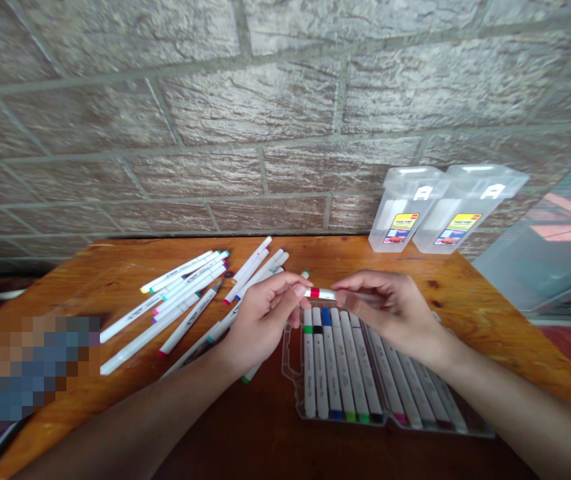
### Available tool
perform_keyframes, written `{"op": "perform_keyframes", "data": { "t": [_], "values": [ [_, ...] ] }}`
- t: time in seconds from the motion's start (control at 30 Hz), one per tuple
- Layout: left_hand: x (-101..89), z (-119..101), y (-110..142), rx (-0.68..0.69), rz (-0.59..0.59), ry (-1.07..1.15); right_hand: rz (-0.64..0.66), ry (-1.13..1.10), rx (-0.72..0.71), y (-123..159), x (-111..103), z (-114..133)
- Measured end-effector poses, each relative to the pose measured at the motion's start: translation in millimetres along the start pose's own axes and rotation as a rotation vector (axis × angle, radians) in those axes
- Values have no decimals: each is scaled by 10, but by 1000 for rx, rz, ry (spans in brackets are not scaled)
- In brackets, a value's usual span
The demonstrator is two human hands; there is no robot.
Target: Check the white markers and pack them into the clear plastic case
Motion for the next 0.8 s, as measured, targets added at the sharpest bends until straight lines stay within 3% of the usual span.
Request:
{"op": "perform_keyframes", "data": {
  "t": [0.47, 0.8],
  "values": [
    [-86, 53, -57, -84, -88, 183, -32, -118, 44, -57, -72, 40],
    [-118, 118, -81, -100, -105, 292, -56, -181, 138, -34, -99, -103]
  ]
}}
Point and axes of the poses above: each hand's wrist, its own y-axis away from the middle knuckle, its own x-axis out of the palm, z = x × y, the point moved 8 cm from there along -y, towards the middle knuckle, and after that the axes turned 6 degrees about -z, right-handed, at the moved point
